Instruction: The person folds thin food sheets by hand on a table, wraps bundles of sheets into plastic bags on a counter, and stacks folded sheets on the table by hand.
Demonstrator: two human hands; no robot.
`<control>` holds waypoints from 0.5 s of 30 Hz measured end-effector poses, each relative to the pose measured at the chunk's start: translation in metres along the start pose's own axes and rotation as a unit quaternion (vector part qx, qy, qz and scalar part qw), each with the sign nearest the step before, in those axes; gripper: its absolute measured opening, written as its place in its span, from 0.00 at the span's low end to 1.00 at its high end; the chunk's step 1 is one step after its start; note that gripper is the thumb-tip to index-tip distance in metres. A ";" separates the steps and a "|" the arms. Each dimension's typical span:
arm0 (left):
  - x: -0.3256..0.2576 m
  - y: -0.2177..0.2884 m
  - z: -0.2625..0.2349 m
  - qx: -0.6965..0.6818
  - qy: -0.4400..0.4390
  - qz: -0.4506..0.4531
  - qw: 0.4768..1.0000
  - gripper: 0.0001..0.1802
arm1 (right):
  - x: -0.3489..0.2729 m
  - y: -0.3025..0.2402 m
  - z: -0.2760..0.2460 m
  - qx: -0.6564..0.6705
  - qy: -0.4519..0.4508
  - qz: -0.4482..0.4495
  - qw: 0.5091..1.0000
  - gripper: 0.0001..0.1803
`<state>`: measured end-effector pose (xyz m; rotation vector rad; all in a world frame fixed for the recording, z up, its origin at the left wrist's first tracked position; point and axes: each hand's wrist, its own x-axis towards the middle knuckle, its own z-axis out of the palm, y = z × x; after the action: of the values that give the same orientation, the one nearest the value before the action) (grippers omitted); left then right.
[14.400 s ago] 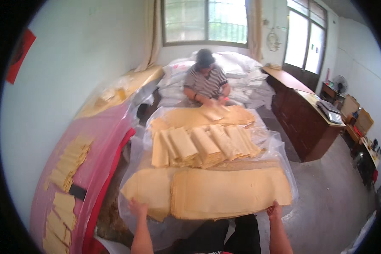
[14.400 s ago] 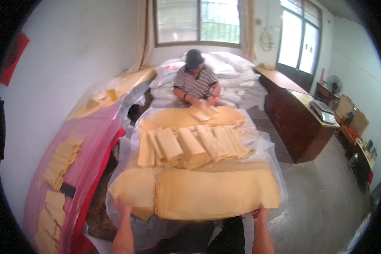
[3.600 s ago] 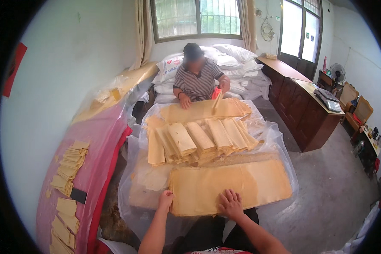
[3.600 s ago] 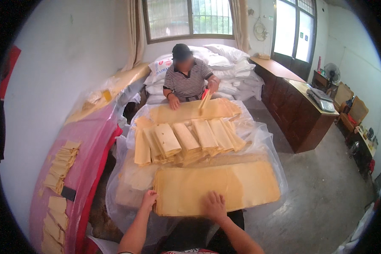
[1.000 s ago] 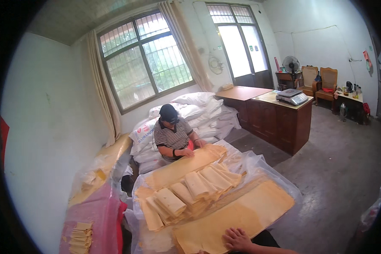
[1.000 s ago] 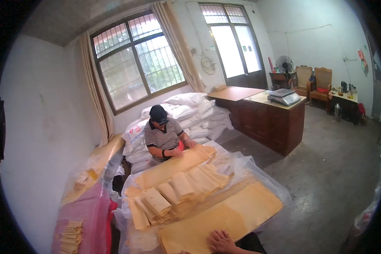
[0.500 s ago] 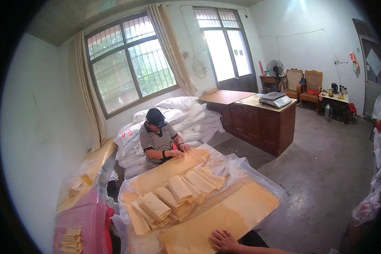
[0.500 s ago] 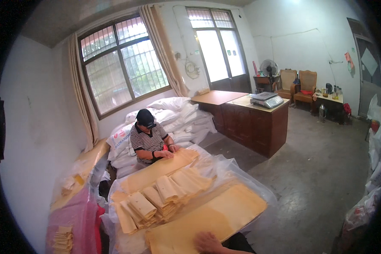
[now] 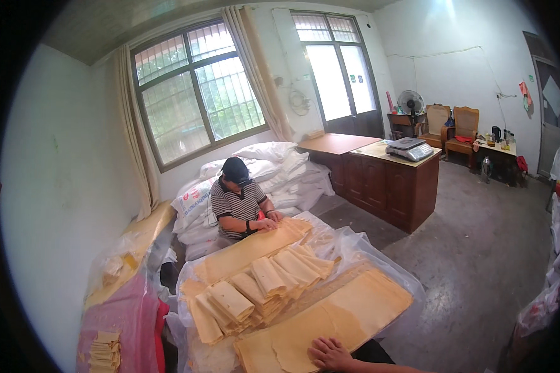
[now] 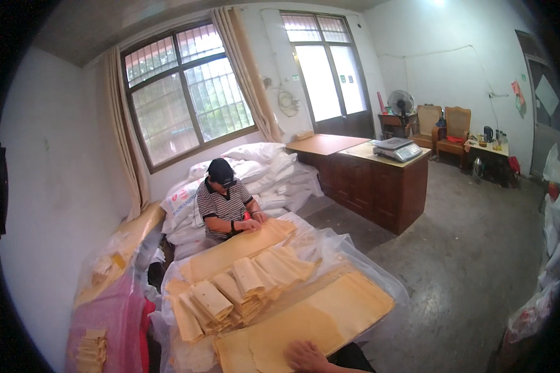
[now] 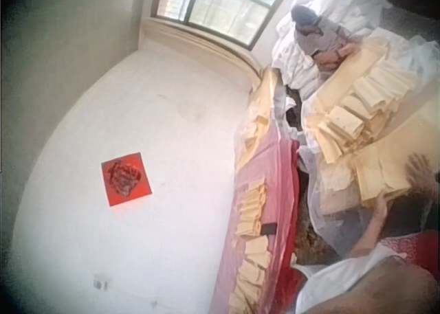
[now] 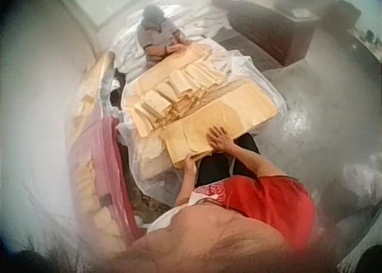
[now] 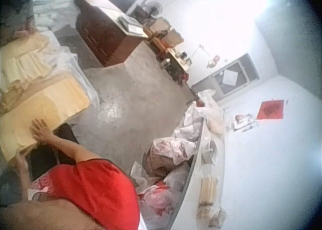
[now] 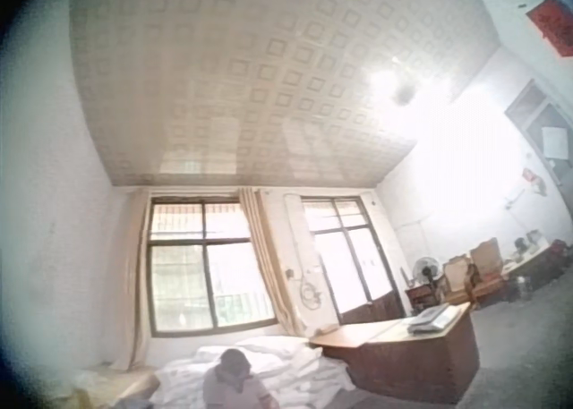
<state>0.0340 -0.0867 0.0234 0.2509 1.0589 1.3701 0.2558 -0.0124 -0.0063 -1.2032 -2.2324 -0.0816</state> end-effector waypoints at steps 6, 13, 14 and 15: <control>0.005 -0.003 -0.009 0.053 -0.009 -0.004 0.999 0.18 | -0.001 -0.001 0.006 0.008 -0.010 0.012 1.000 0.28; -0.002 0.003 0.000 0.148 -0.033 0.057 0.987 0.14 | 0.008 -0.004 -0.020 -0.044 0.011 -0.014 0.999 0.26; -0.002 0.002 0.000 0.167 -0.038 0.067 0.983 0.14 | 0.009 -0.005 -0.025 -0.043 0.011 -0.012 0.999 0.26; -0.003 0.001 -0.002 0.185 -0.043 0.079 0.979 0.13 | 0.011 -0.005 -0.029 -0.046 0.008 -0.015 0.999 0.26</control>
<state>0.0324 -0.0895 0.0249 0.6760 1.2373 1.2817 0.2607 -0.0168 0.0239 -1.2136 -2.2547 -0.2063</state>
